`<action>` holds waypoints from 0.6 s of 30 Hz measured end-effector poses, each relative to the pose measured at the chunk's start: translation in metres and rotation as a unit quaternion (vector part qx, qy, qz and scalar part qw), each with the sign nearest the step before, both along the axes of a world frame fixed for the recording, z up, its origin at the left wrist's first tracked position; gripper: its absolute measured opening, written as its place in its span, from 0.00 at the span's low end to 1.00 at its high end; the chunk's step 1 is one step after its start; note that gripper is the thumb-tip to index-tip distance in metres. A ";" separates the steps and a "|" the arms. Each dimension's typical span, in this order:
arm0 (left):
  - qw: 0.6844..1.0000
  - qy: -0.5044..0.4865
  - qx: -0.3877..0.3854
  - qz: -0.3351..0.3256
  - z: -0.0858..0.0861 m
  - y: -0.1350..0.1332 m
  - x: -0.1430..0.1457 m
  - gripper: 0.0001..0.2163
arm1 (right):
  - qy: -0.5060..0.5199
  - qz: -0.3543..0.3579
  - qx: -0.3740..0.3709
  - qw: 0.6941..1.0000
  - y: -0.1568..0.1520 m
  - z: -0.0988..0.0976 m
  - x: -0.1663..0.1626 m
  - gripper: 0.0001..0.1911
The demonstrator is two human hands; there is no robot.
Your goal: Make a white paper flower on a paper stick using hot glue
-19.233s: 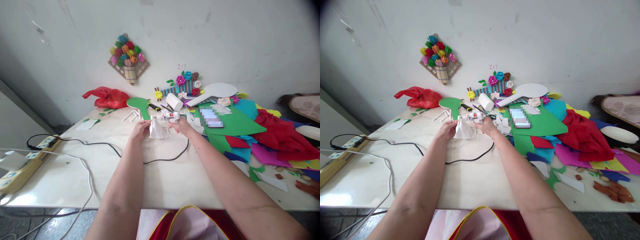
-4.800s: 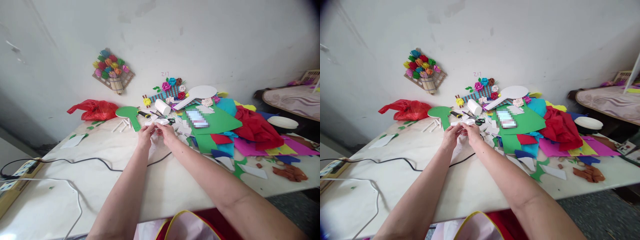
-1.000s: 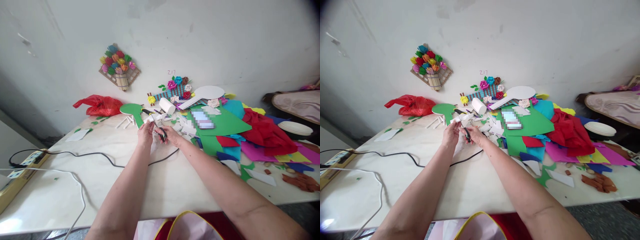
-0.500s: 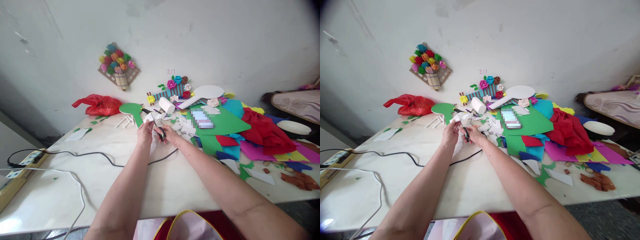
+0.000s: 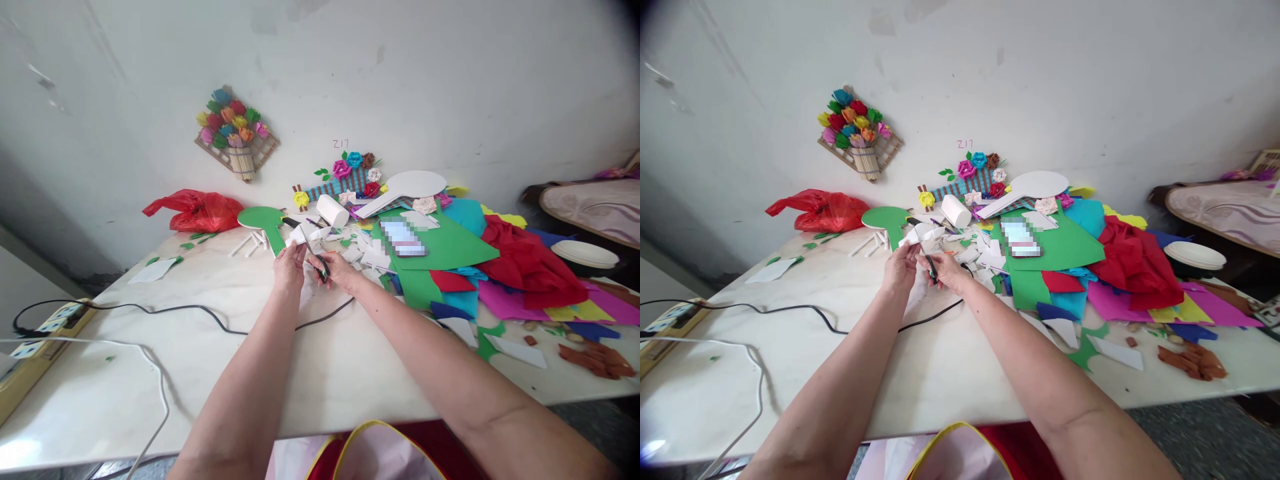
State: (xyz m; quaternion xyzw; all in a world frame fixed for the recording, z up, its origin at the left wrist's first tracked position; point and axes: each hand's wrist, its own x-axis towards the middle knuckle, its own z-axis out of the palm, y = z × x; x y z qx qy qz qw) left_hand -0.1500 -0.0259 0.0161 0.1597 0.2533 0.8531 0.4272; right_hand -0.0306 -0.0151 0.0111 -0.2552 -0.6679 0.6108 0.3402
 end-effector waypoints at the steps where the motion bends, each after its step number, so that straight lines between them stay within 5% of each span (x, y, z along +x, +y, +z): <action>1: 1.000 0.000 -0.003 0.001 0.000 0.000 0.000 0.04 | 0.000 0.001 0.003 1.000 0.000 0.000 0.000 0.21; 18: 0.999 0.011 -0.036 0.013 0.001 0.001 0.002 0.05 | -0.023 -0.023 0.011 0.999 -0.001 -0.001 -0.002 0.21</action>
